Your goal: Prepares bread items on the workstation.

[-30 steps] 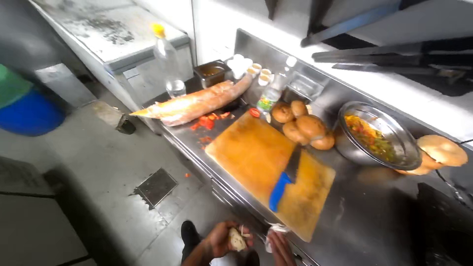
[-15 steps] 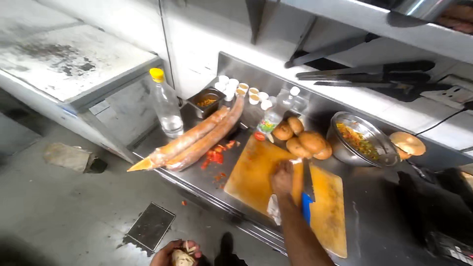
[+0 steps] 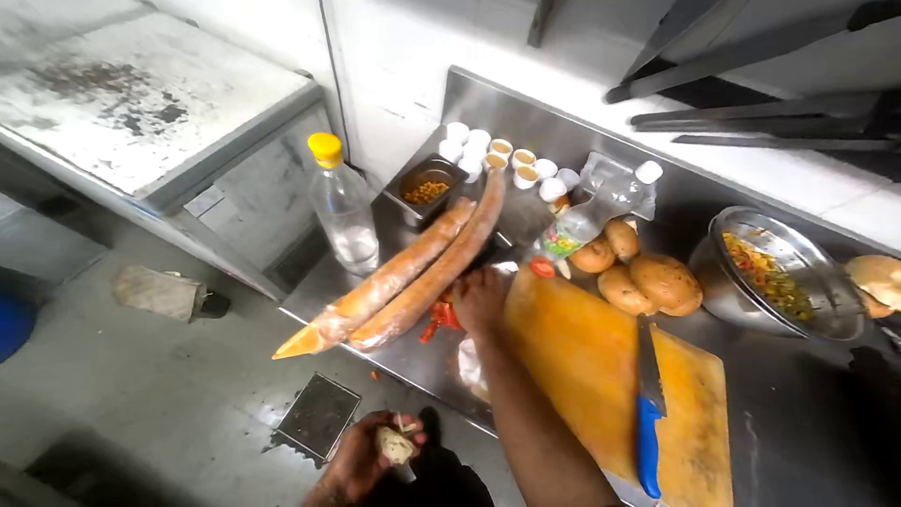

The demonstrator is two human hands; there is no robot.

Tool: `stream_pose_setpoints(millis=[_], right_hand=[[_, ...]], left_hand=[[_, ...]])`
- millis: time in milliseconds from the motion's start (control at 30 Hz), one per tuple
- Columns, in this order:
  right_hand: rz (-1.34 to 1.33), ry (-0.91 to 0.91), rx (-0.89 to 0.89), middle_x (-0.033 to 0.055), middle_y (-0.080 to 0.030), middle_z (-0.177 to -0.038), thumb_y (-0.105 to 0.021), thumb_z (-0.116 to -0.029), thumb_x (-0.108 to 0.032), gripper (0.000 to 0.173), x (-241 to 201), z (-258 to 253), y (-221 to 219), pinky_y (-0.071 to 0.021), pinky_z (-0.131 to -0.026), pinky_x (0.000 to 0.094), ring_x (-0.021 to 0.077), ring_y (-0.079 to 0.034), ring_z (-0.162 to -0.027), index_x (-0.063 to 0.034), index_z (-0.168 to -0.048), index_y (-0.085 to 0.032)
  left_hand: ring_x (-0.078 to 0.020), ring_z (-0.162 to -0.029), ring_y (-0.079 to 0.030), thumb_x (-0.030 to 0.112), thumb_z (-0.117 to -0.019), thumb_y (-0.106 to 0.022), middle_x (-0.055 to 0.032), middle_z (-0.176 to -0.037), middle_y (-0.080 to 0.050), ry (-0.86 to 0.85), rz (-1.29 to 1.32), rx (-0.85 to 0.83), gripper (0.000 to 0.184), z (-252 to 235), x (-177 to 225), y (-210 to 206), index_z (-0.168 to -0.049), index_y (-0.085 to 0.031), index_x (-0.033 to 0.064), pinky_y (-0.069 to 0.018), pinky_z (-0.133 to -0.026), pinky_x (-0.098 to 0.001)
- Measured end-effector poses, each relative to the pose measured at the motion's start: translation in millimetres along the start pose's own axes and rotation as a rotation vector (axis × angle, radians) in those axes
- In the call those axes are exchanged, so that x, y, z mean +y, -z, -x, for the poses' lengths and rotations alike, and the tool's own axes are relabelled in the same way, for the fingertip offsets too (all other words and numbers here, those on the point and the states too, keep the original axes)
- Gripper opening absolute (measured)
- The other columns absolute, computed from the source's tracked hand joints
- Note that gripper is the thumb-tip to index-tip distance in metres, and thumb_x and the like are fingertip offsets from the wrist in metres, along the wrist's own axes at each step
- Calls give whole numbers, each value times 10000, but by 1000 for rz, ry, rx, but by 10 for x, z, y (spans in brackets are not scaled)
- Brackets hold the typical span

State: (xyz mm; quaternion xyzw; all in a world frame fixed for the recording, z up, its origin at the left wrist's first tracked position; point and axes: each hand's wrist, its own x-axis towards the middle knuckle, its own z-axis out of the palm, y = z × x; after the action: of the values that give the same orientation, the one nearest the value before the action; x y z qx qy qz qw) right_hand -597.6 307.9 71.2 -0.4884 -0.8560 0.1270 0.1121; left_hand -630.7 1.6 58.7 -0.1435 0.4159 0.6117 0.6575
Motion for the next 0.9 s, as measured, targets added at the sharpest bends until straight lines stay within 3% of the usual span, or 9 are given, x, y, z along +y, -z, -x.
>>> stream_pose_setpoints(millis=[133, 200, 300, 400, 500, 633, 700, 767, 900], right_hand=[[-44, 40, 15, 197, -411, -1591, -595, -914, -540, 581, -55, 186, -58, -199, -1236, 607, 390, -284, -1529, -116, -1309, -642], [-52, 101, 51, 191, -457, -1554, -649, -874, -558, 549, -21, 201, -81, -227, -1211, 640, 394, -332, -1504, -161, -1251, -682], [-202, 235, 94, 182, -558, -1447, -766, -842, -413, 372, 22, 247, -98, -315, -1172, 644, 385, -468, -1405, -164, -1118, -755], [-370, 367, 87, 83, -660, -1339, -714, -851, -185, 194, -61, 390, -128, -375, -1177, 548, 288, -538, -1352, -158, -1025, -795], [-505, 392, 46, 79, -695, -1278, -646, -884, -62, 165, -310, 735, -118, -473, -1119, 435, 250, -566, -1323, -106, -928, -799], [-540, 415, 1, 49, -735, -1123, -589, -887, -94, 197, -705, 1468, -218, -508, -1055, 433, 236, -618, -1208, -96, -818, -773], [-582, 433, 17, 46, -741, -1043, -595, -900, -101, 202, -883, 1792, -314, -503, -1052, 420, 233, -632, -1166, -86, -764, -744], [-621, 436, 25, 45, -744, -1016, -591, -932, -62, 214, -975, 1998, -338, -508, -1049, 400, 226, -640, -1154, -74, -777, -738], [-815, 332, 109, 57, -744, -979, -514, -954, -12, 263, -1021, 2091, -100, -524, -1028, 404, 232, -653, -1129, -65, -792, -715]], left_hand=[[-413, -1024, -700, 314, -1104, -163, -271, -1125, -701, 88, -16, -27, 580, -106, 219, -63, -1149, -601, -63, -590, -861, -519], [-414, -1016, -703, 312, -1106, -163, -270, -1119, -701, 128, -41, -52, 578, -170, 338, -56, -1152, -600, -64, -593, -861, -524], [-402, -1017, -701, 306, -1106, -165, -258, -1116, -700, 202, -97, -91, 562, -276, 498, 35, -1140, -593, -56, -589, -865, -521], [-396, -1012, -700, 327, -1106, -143, -248, -1108, -699, 273, -132, -123, 580, -362, 678, 36, -1134, -585, -49, -584, -870, -524], [-391, -999, -705, 337, -1110, -147, -251, -1092, -700, 312, -137, -165, 586, -403, 856, -5, -1131, -585, -51, -591, -852, -505], [-345, -873, -714, 402, -1113, -239, -204, -968, -702, 306, -108, -130, 524, -389, 950, 7, -1156, -595, 20, -607, -755, -518], [-228, -706, -676, 407, -1103, -232, -102, -782, -665, 281, -119, -110, 492, -353, 960, 40, -987, -588, 88, -588, -637, -423], [-175, -642, -638, 408, -1096, -222, -55, -702, -633, 317, -126, -174, 516, -353, 976, 142, -865, -585, 123, -571, -605, -378], [-260, -764, -696, 394, -1086, -291, -136, -845, -690, 354, -195, -205, 477, -362, 1092, 196, -1004, -625, 63, -604, -701, -467]])
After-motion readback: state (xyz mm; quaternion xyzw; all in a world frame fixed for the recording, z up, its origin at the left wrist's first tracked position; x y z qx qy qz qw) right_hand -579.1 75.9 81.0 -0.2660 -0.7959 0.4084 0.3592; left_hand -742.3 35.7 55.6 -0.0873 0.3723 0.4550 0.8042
